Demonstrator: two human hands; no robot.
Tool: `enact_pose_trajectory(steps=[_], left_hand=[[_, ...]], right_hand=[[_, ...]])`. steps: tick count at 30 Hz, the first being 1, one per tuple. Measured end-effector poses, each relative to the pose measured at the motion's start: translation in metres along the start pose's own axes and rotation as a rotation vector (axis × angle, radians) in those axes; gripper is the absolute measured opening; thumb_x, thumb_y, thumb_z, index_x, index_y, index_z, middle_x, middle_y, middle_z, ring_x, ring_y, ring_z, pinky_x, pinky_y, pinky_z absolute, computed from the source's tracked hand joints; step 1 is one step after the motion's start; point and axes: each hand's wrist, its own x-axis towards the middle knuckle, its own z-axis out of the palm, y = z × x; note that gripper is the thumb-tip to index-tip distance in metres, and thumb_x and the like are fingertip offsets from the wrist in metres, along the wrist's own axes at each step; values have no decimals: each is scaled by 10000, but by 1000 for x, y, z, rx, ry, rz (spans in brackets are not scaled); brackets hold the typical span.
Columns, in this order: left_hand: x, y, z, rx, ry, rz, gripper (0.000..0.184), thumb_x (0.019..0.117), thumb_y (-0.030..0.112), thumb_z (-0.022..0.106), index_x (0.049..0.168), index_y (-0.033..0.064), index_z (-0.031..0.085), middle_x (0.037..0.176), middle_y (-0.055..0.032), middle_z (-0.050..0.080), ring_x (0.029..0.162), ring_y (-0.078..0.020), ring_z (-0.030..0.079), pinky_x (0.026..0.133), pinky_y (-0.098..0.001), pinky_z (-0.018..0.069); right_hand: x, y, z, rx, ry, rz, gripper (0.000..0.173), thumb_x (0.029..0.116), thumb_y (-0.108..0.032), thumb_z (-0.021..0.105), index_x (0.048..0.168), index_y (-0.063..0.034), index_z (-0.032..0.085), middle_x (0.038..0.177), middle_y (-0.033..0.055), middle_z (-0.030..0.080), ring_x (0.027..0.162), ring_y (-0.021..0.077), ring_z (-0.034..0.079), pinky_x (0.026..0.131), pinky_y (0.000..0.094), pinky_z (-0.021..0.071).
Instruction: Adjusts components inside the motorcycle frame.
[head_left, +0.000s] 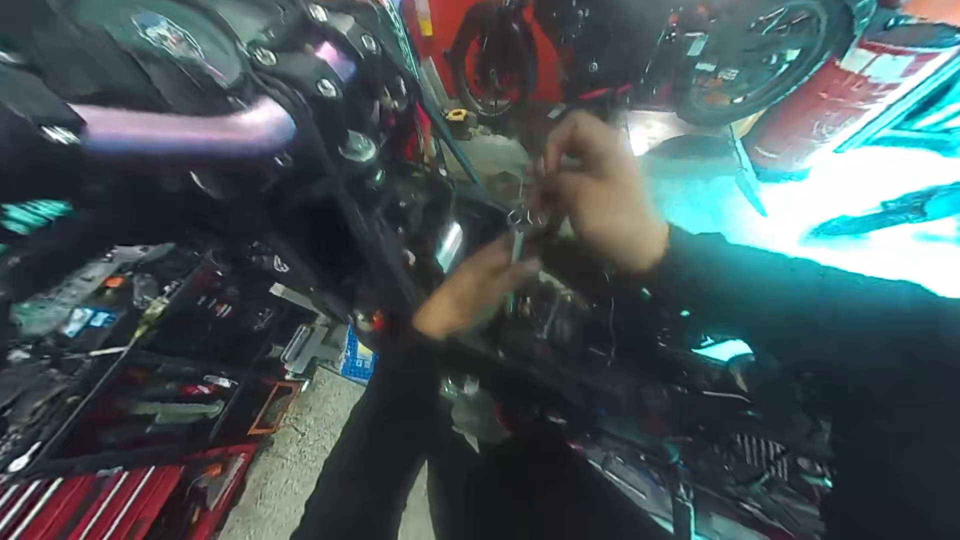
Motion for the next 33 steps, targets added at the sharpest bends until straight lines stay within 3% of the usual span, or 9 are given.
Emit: enact_pose_trajectory(steps=[2,8,13,15,18,23,28,31,33], left_hand=[[5,7,16,-27,5,-10,461,1086,259,451,1477,18,491,1273,-88,680,1063,-119,678,913,-328,585],[30,7,41,-102,140,197,263,1065,70,418,954,59,657,866,69,676,803,10,644,769,-219,574],[38,13,25,328,358,113,318,1093,213,432,970,46,673,880,-3,628,755,-36,583,696,-235,519],[38,15,11,508,392,71,324,1067,218,443,1060,34,709,1012,-68,679,961,-86,637,876,-283,525],[36,18,3,682,350,39,353,1079,278,451,1144,44,707,1185,-130,671,1098,-163,646,962,-353,518],[19,11,9,755,249,43,344,1076,263,465,1006,55,730,1034,-108,662,932,-191,664,791,-396,558],[-12,4,-9,707,318,-60,270,1020,303,617,1095,68,729,1114,-143,644,856,-166,650,745,-335,577],[-18,8,-16,552,474,-42,207,1029,209,600,1140,76,714,1004,-79,642,755,-86,600,649,-227,518],[-14,7,-16,474,530,-26,181,1016,167,606,1121,71,718,915,-36,650,709,-56,581,613,-205,490]], right_hand=[[-6,0,2,58,41,-69,100,988,39,510,978,-25,586,954,38,681,814,114,707,763,320,638],[-15,4,5,43,-25,-110,183,994,16,548,1093,-16,699,1050,41,723,959,76,683,871,252,575],[-9,5,-10,-171,-10,-64,215,978,-267,620,1048,-111,750,1262,34,683,1209,104,627,1024,309,532],[-13,5,-8,-269,-80,-121,256,983,-365,636,1024,-141,754,1331,49,645,1282,118,584,1044,313,516],[-16,13,0,-324,-106,-203,230,978,-309,702,1065,-99,734,1309,92,626,1226,123,621,950,249,585],[-17,22,3,-130,-108,-235,159,1019,-161,620,1086,-22,660,1323,138,595,1177,148,642,899,263,607],[-9,7,-9,206,-92,-233,167,1022,-44,513,1017,1,673,1002,58,736,965,176,728,905,376,631],[-11,14,-24,-136,-406,-24,175,1067,-151,520,1144,-76,658,945,-63,687,843,30,666,775,240,604],[-23,34,-12,-490,-621,218,193,1046,-184,559,1208,-119,643,904,-15,686,772,111,665,706,368,588]])
